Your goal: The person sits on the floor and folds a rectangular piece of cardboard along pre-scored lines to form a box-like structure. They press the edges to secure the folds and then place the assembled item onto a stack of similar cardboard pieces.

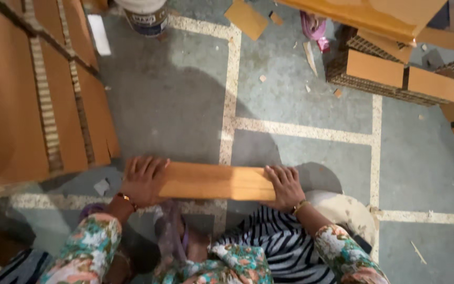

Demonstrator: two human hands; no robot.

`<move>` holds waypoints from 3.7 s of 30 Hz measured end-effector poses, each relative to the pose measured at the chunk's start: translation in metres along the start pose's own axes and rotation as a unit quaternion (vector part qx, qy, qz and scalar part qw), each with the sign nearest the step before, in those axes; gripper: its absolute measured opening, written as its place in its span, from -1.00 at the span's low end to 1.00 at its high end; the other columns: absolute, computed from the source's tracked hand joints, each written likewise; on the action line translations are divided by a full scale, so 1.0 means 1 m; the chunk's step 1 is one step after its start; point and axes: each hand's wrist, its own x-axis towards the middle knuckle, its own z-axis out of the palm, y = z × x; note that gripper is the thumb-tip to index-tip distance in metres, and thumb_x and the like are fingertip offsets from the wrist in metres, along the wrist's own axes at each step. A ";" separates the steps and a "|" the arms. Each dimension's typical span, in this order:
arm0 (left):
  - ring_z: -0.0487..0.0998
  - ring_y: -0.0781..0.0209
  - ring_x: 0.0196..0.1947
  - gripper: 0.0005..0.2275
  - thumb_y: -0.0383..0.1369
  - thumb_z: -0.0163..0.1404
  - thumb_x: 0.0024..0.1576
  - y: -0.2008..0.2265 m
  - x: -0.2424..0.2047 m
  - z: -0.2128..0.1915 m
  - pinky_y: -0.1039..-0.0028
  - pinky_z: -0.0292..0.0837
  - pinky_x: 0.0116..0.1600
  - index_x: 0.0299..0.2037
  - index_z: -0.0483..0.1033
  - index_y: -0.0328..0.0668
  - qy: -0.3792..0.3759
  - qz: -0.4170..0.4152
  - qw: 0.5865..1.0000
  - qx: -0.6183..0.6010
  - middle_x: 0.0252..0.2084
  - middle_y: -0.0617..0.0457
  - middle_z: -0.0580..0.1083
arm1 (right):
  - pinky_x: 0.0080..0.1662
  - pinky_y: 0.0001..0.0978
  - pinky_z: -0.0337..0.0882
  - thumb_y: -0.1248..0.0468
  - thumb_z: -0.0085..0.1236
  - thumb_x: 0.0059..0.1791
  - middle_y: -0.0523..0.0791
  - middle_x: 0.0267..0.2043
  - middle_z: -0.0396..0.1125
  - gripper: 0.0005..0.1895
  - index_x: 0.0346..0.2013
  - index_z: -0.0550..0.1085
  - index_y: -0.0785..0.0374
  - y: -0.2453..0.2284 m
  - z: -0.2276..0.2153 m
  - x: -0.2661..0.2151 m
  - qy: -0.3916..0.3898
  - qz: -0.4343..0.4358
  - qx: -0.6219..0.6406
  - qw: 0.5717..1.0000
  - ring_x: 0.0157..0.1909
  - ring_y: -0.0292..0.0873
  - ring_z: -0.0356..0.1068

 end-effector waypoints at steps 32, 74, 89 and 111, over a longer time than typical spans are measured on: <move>0.15 -0.20 0.37 -0.12 0.01 0.15 -0.13 0.129 0.083 0.031 -0.11 -0.12 0.42 0.35 0.16 -0.40 -0.010 0.039 0.999 -0.030 0.36 -0.22 0.21 | 0.38 0.07 -0.05 -0.21 0.43 -0.43 0.12 0.34 0.12 0.25 0.34 0.13 0.37 -0.116 0.019 0.081 -0.064 0.009 0.009 0.998 0.39 0.15 0.06; 0.49 -0.22 0.09 -0.72 -0.29 -0.02 0.31 -0.041 -0.024 0.049 0.02 0.39 0.23 0.17 0.52 -0.17 0.266 -0.123 0.946 -0.138 0.12 -0.12 0.50 | 0.25 0.04 0.14 0.02 0.01 0.08 -0.05 0.02 0.38 -0.68 -0.03 0.52 0.11 0.004 0.048 -0.011 0.153 0.262 0.004 0.953 0.20 0.09 0.25; 0.46 -0.21 0.10 -0.74 -0.32 -0.05 0.25 -0.033 -0.022 0.027 0.00 0.38 0.25 0.11 0.56 -0.12 0.271 -0.115 0.944 -0.149 0.08 -0.11 0.49 | 0.20 0.01 0.24 0.13 -0.06 0.10 -0.06 0.00 0.40 -0.74 -0.05 0.53 0.13 0.000 0.037 -0.008 0.194 0.230 0.049 0.952 0.15 0.12 0.28; 0.45 0.00 0.04 -0.74 -0.15 -0.16 0.33 0.150 0.094 0.034 0.07 0.15 0.34 -0.01 0.54 -0.06 0.213 -0.157 0.953 -0.150 -0.05 0.03 0.52 | 0.26 0.03 0.18 0.15 0.00 0.05 -0.02 -0.09 0.40 -0.75 -0.08 0.51 0.18 -0.149 0.052 0.100 0.165 0.218 0.122 0.954 0.08 0.07 0.33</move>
